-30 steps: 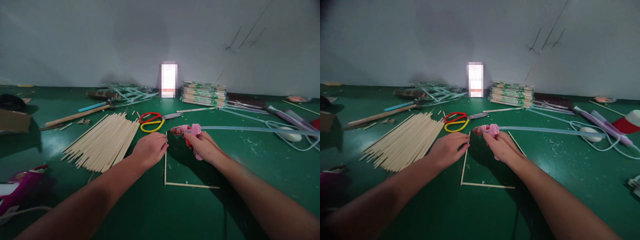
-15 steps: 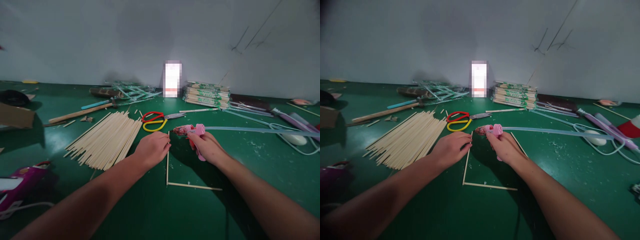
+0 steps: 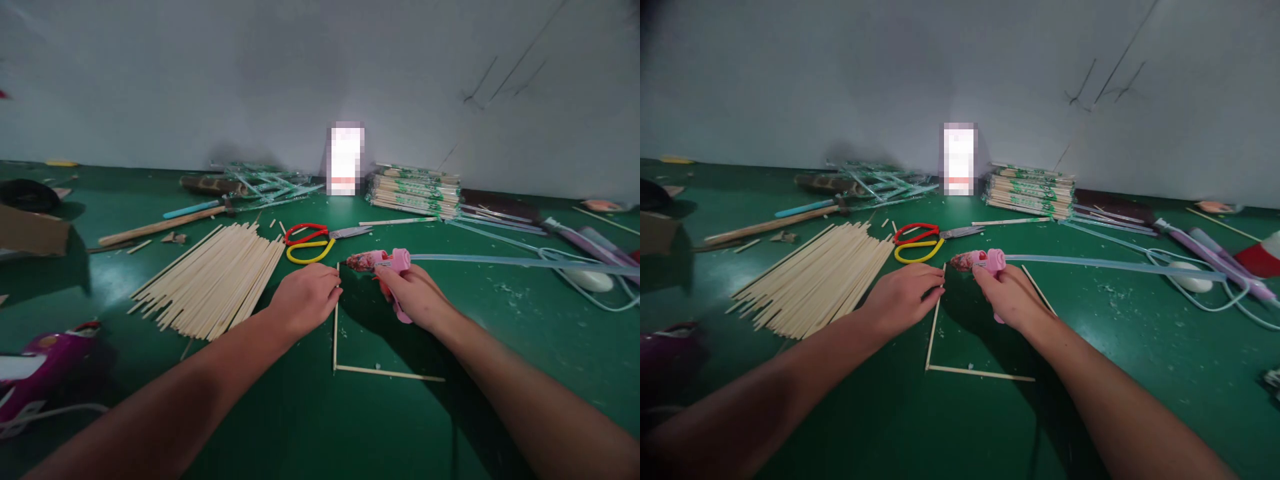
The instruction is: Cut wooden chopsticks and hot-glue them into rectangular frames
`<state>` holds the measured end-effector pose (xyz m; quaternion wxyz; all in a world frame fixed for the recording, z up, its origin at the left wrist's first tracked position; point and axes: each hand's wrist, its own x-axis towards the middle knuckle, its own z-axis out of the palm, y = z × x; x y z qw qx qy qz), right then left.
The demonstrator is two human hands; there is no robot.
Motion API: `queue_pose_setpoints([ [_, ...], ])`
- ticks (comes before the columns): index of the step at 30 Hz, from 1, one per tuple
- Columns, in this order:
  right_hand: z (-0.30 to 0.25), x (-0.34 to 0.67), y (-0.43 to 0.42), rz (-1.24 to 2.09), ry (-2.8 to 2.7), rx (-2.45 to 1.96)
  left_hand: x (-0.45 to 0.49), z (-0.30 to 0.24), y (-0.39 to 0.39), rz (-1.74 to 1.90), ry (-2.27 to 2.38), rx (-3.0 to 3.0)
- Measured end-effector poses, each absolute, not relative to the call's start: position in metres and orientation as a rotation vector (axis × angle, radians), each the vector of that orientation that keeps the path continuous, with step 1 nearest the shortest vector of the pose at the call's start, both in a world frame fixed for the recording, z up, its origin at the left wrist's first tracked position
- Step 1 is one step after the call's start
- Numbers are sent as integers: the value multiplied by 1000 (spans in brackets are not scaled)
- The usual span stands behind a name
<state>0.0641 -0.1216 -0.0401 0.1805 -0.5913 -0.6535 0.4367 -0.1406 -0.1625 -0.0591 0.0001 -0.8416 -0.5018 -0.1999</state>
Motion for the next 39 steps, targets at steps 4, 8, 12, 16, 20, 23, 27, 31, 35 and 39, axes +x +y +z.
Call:
queue_pose_setpoints([
  [4, -36, 62, -123, 1220, -1854, -1704, -140, -59, -163, -625, -1588, -2646],
  [8, -36, 61, -124, 1224, -1822, -1727, -141, -60, -162, -650, -1565, -2637],
  [12, -40, 63, -122, 1243, -1826, -1645, -141, -61, -162, -640, -1564, -2644],
  [16, -43, 68, -119, 1342, -1807, -1512, -141, -61, -162, -645, -1573, -2647],
  [20, -46, 71, -118, 1388, -1783, -1443, -141, -60, -163, -654, -1569, -2637],
  [23, -48, 74, -117, 1373, -1804, -1443, -140, -60, -163, -645, -1568, -2631],
  [27, -50, 76, -116, 1350, -1792, -1485, -140, -60, -163, -634, -1585, -2629],
  [31, -49, 75, -117, 1306, -1826, -1531, -140, -60, -163, -625, -1590, -2631],
  [35, -47, 73, -118, 1273, -1851, -1590, -140, -61, -163, -640, -1586, -2629],
  [39, -43, 68, -119, 1280, -1827, -1633, -140, -60, -162, -640, -1584, -2627],
])
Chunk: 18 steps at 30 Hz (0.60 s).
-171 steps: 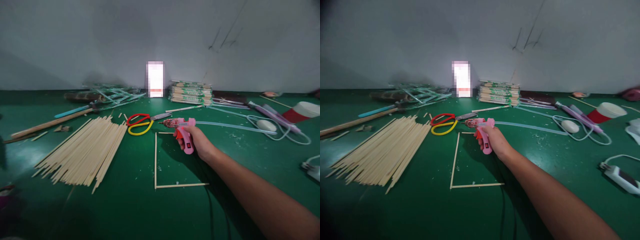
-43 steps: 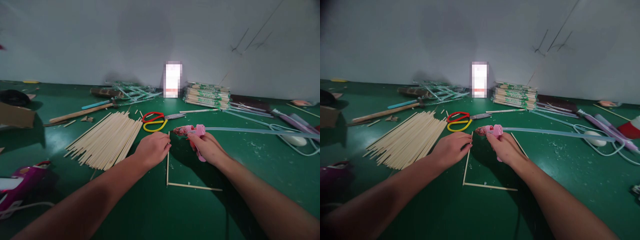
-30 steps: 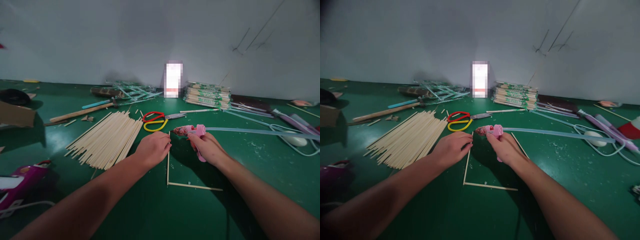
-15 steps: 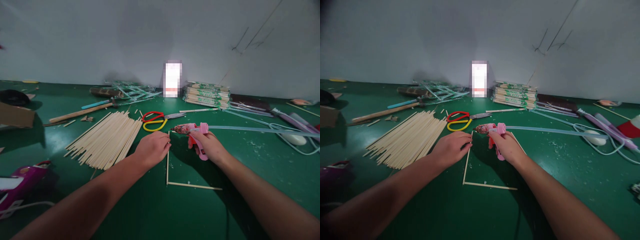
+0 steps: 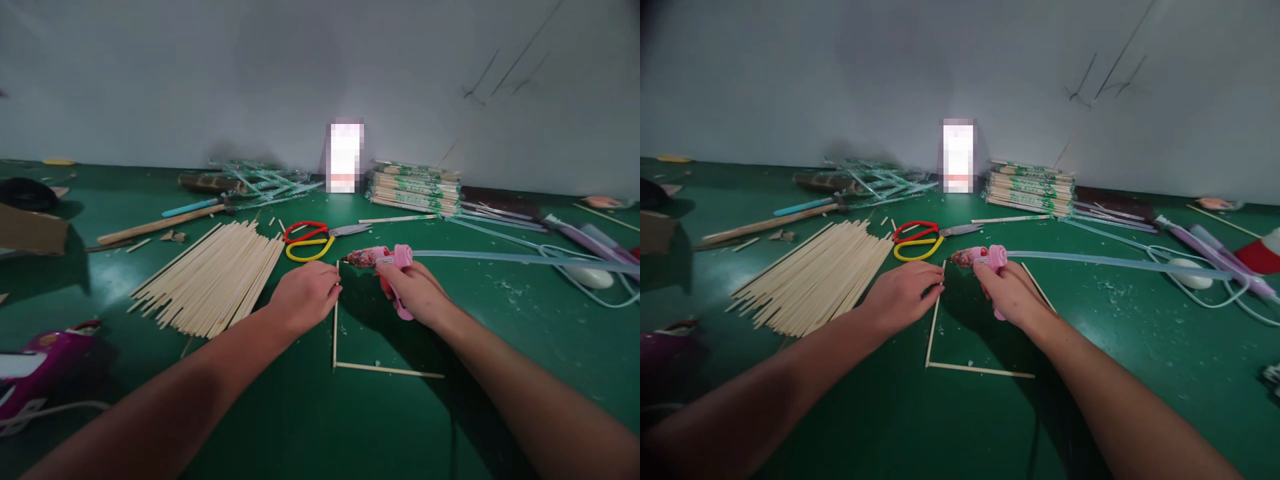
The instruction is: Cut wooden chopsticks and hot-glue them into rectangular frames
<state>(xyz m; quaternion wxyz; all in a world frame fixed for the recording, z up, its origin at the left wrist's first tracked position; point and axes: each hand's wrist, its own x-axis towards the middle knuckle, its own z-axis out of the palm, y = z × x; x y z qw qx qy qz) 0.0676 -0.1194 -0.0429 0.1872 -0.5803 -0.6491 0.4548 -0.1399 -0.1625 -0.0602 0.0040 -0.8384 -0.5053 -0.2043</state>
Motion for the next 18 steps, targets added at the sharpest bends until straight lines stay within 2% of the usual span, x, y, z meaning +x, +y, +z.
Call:
queue_pose_setpoints([
  [18, -37, 63, -123, 1228, -1842, -1644, -140, -60, -162, -649, -1567, -2652],
])
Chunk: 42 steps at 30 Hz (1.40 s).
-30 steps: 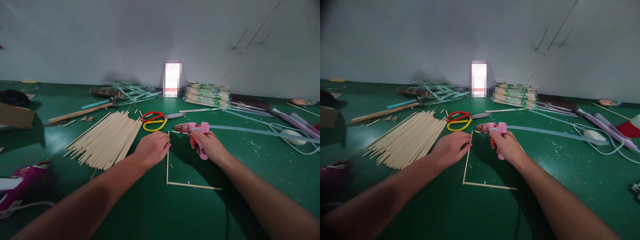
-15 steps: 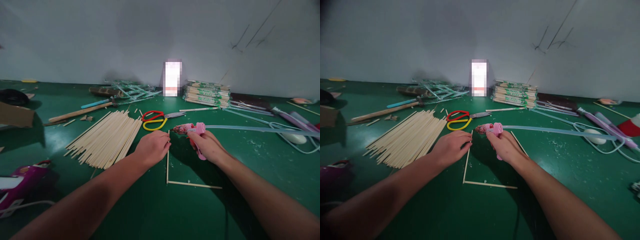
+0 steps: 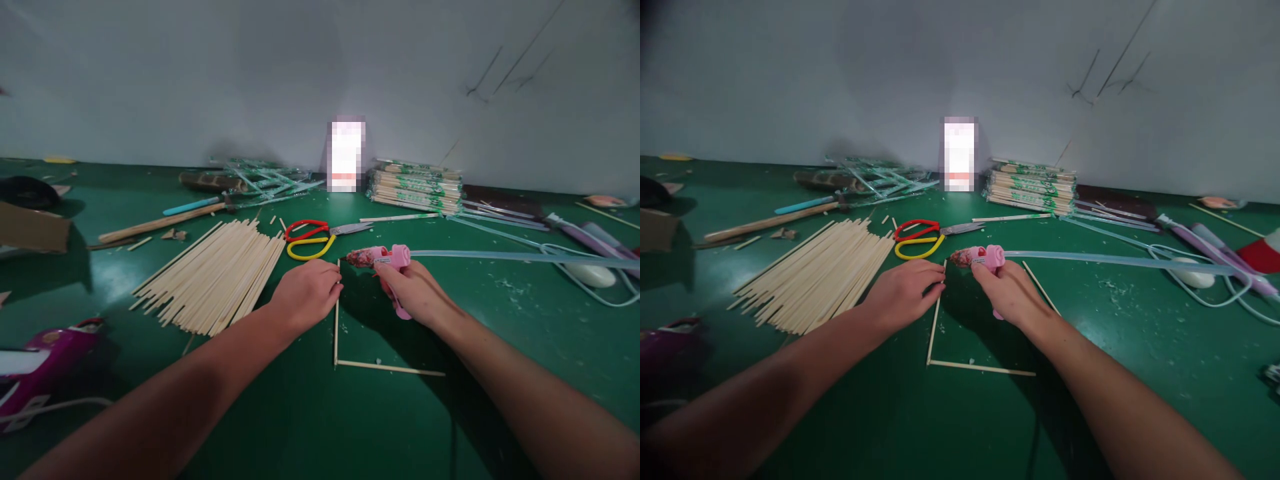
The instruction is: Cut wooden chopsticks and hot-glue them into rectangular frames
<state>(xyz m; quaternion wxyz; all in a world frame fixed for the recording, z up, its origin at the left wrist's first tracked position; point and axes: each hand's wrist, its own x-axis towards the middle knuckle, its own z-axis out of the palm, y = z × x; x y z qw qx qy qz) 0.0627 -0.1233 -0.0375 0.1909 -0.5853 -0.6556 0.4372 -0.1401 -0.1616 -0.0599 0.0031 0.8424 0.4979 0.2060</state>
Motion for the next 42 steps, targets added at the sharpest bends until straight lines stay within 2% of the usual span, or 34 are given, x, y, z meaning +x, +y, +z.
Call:
queue_pose_setpoints([
  [9, -47, 69, -115, 1310, -1841, -1527, -140, -61, -162, 664, 1576, 2649],
  [28, -32, 59, -125, 1252, -1807, -1709, -140, -60, -162, 671, 1574, 2641],
  [42, -41, 65, -121, 1241, -1847, -1637, -140, -60, -162, 649, 1580, 2640],
])
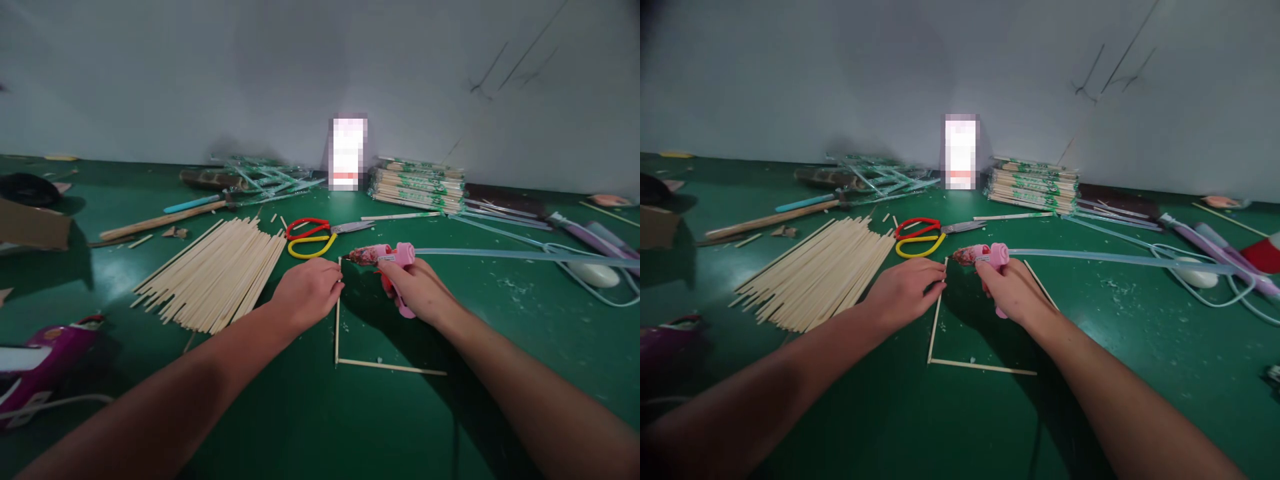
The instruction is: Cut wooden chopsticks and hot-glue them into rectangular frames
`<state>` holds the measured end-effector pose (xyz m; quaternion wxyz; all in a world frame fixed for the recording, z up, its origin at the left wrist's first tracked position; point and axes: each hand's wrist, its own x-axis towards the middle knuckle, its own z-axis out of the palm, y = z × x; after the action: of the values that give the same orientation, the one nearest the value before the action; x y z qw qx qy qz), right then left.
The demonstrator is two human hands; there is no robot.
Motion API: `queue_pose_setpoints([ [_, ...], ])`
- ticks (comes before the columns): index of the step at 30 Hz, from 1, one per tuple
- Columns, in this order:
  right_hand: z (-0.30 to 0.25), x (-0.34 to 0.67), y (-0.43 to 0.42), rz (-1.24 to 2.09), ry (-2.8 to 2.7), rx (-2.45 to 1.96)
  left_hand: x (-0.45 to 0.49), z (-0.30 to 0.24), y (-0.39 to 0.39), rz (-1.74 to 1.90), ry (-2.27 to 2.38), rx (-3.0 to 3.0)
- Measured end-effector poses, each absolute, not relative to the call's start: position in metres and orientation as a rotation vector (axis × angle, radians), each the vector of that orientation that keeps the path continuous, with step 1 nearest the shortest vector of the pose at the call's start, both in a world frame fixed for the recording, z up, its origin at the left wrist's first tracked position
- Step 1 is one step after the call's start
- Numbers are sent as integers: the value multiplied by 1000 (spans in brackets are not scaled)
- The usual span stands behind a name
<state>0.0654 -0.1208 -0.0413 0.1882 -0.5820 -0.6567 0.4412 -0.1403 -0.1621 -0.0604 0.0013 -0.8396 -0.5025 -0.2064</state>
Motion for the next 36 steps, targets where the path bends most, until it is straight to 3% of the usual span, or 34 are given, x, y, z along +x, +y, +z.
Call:
queue_pose_setpoints([
  [26, -36, 67, -121, 1315, -1841, -1681, -140, -60, -162, -643, -1584, -2635],
  [36, -13, 88, -124, 1575, -1321, -1455, -140, -58, -164, -644, -1577, -2622],
])
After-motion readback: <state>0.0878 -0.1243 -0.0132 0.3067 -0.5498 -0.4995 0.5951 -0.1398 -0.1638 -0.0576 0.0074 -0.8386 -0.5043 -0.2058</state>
